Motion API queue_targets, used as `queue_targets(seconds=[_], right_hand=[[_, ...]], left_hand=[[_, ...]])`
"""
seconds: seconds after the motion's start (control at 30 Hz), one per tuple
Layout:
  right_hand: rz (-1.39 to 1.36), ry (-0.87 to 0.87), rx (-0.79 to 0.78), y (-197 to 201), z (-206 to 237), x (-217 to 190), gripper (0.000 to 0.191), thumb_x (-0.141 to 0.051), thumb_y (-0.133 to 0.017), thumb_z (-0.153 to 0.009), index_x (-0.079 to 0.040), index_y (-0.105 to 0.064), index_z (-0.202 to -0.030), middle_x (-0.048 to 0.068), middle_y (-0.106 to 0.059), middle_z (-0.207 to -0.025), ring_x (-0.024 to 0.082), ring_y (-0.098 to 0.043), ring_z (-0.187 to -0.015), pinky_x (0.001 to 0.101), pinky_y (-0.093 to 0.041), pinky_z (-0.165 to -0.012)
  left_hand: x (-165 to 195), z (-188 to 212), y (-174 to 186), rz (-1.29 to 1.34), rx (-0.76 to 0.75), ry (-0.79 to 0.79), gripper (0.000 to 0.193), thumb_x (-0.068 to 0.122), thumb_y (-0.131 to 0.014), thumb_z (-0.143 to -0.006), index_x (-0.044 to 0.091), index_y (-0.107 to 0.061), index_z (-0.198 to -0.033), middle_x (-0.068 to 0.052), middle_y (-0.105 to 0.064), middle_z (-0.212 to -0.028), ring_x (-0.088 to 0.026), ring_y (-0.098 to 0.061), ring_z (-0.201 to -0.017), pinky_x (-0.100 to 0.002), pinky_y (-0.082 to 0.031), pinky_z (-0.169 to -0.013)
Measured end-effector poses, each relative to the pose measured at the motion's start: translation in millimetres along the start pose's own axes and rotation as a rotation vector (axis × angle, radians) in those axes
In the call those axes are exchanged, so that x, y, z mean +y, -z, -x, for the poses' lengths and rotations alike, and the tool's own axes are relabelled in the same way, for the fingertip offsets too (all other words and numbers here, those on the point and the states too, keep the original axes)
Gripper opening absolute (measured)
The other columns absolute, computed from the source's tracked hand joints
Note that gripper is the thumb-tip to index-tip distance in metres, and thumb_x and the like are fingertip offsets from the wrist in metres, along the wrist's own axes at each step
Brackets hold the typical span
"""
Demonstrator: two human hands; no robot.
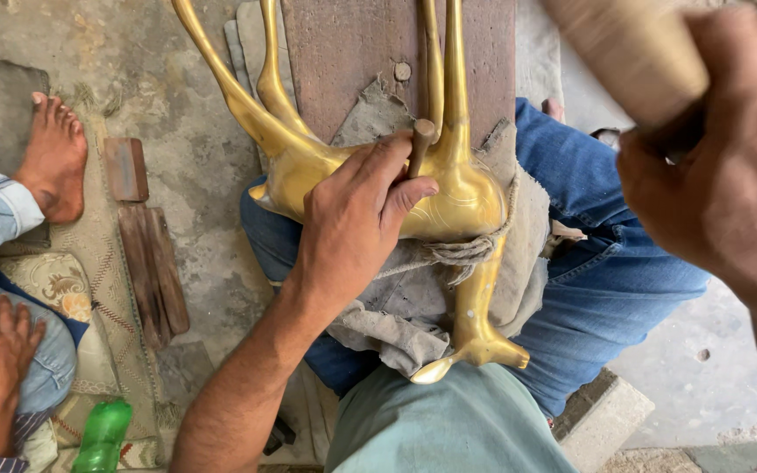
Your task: The person ties a rope around a brass deer figurine resting on cloth on their lap, then holds a metal punch against the figurine's body and strikes the punch with a wooden mallet, repositioning the punch repeatedly to work the brass surface.
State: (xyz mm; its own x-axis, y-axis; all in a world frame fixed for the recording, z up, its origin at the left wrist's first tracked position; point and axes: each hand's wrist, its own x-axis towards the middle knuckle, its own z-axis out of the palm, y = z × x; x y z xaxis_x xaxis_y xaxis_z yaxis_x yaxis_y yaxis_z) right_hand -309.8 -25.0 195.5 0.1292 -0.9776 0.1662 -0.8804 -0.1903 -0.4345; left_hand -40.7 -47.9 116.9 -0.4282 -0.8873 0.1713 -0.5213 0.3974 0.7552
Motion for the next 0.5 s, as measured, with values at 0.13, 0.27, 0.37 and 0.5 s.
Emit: queue_targets(seconds=[0.13,0.27,0.37,0.5], right_hand=[[0.052,-0.093,-0.016,-4.8,16.8,4.4,0.048,0.007,-0.069,-0.088,0.000,-0.054,-0.133,0.017,-0.066,-0.105,0.026,-0.069,-0.087,0.0374,-0.058,-0.075],[0.214,0.031,-0.019,-6.5,28.2,8.6,0.054,0.009,-0.069,-0.080,0.001,-0.054,-0.132,0.021,-0.067,-0.107,0.031,-0.070,-0.090,0.0401,-0.059,-0.078],[0.020,-0.078,0.004,-11.8,38.5,6.4,0.045,0.008,-0.066,-0.091,0.005,-0.051,-0.134,0.022,-0.065,-0.108,0.028,-0.068,-0.084,0.0359,-0.056,-0.068],[0.201,-0.010,0.020,-15.7,57.9,0.4,0.047,0.011,-0.069,-0.089,0.006,-0.051,-0.132,0.024,-0.065,-0.106,0.030,-0.069,-0.086,0.0382,-0.058,-0.073]], left_hand=[[0.0,2.0,0.2,-0.003,-0.026,-0.042,0.041,0.029,-0.072,-0.101,0.006,-0.059,-0.132,-0.014,-0.071,-0.113,-0.034,-0.072,-0.100,-0.042,-0.059,-0.082],[0.0,4.8,-0.1,-0.005,-0.045,-0.052,0.039,0.030,-0.072,-0.101,0.009,-0.061,-0.131,-0.010,-0.072,-0.115,-0.031,-0.075,-0.103,-0.039,-0.061,-0.081],[-1.8,4.4,0.1,-0.002,-0.082,-0.059,0.039,0.031,-0.072,-0.100,0.011,-0.062,-0.132,-0.008,-0.072,-0.112,-0.028,-0.076,-0.099,-0.038,-0.062,-0.078],[-3.4,3.3,1.9,-0.027,-0.091,-0.113,0.038,0.030,-0.072,-0.101,0.012,-0.061,-0.134,-0.007,-0.072,-0.114,-0.027,-0.076,-0.099,-0.036,-0.063,-0.078]])
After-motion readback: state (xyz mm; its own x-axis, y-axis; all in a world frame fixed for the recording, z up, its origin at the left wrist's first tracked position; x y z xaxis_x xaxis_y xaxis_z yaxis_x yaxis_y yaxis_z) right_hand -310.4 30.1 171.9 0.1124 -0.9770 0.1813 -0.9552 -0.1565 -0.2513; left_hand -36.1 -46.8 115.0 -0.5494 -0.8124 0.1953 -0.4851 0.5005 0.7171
